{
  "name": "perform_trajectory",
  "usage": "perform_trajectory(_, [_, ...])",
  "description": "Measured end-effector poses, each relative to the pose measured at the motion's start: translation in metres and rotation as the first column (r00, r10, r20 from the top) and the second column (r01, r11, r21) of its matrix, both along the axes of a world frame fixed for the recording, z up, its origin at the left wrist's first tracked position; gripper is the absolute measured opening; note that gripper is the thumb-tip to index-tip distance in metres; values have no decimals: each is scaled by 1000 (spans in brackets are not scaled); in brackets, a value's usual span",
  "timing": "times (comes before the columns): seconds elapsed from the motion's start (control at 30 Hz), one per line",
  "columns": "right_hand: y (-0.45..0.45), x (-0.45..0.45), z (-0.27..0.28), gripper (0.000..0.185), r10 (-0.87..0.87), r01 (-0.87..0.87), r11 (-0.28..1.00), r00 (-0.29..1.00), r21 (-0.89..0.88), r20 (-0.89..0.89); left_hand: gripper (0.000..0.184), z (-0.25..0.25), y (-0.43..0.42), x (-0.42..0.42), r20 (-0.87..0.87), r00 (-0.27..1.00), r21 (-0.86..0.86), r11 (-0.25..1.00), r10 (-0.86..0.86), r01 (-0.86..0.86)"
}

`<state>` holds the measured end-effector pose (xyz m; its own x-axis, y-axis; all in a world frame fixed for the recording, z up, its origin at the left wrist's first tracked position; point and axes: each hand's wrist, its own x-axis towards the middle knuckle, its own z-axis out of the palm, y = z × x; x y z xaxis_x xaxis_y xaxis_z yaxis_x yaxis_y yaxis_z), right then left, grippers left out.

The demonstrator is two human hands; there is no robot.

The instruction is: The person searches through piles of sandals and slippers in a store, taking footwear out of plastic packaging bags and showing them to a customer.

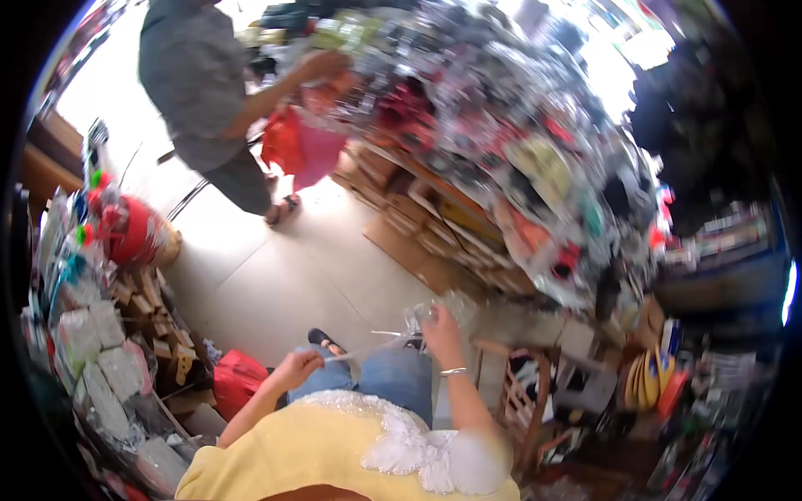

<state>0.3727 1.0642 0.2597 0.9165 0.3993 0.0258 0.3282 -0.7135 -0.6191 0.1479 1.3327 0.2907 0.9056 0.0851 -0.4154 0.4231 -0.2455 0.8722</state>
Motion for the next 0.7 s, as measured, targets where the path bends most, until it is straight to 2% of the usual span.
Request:
perform_trajectory(0.03, [-12,-3,22,37,78,-68,996,979,-57,190,14,13,-17,26,133,985,120,988,-110,94])
perform_trajectory(0.07, [-20,-7,52,46,175,-133,982,915,-136,364,14,16,-38,46,124,971,174,968,-203,180])
perform_trajectory(0.1, [-30,-16,65,49,150,-149,988,988,39,-32,14,16,-61,64,114,952,224,941,-285,255])
perform_trajectory(0.13, [-45,-23,71,52,173,-86,972,890,218,-422,14,17,-89,85,101,945,212,935,-311,285])
perform_trajectory(0.17, [-56,-27,77,52,147,-60,977,886,205,-439,14,20,-115,104,125,926,228,918,-357,323])
perform_trajectory(0.23, [-87,-29,78,38,348,-198,922,801,334,-486,15,26,-167,141,132,895,239,890,-426,389])
perform_trajectory(0.27, [-110,-27,66,38,326,-169,928,801,332,-502,14,32,-191,158,114,900,216,895,-420,390])
perform_trajectory(0.33, [-153,-14,38,21,236,-201,971,895,130,-378,14,29,-226,188,85,898,196,891,-431,409])
perform_trajectory(0.37, [-171,-10,35,21,221,-183,974,893,133,-391,15,21,-239,199,59,924,88,924,-378,373])
perform_trajectory(0.4, [-185,-4,40,20,128,131,936,739,328,-661,17,13,-253,206,24,945,-15,945,-326,326])
perform_trajectory(0.43, [-200,4,43,24,130,472,791,492,389,-861,17,2,-269,212,12,939,-14,939,-343,343])
perform_trajectory(0.47, [-215,12,37,27,224,641,631,390,438,-893,20,-9,-285,220,-4,952,-181,937,-305,300])
perform_trajectory(0.5, [-222,21,39,27,220,657,613,391,438,-894,24,-16,-301,227,-27,962,-341,907,-272,247])
perform_trajectory(0.57, [-233,42,47,28,175,815,298,466,497,-867,34,-19,-345,242,62,966,-610,757,-251,236])
perform_trajectory(0.6, [-241,51,48,28,166,822,273,471,500,-866,34,-5,-363,254,-34,959,-734,658,-282,168])
perform_trajectory(0.63, [-255,60,48,26,66,857,163,484,488,-872,34,-9,-375,264,-36,953,-732,657,-301,180])
perform_trajectory(0.67, [-270,69,47,23,-33,875,55,483,481,-875,33,-16,-387,277,-33,867,-777,558,-497,290])
perform_trajectory(0.7, [-286,76,39,22,-135,838,56,546,543,-827,33,-21,-399,291,-16,744,-818,437,-668,374])
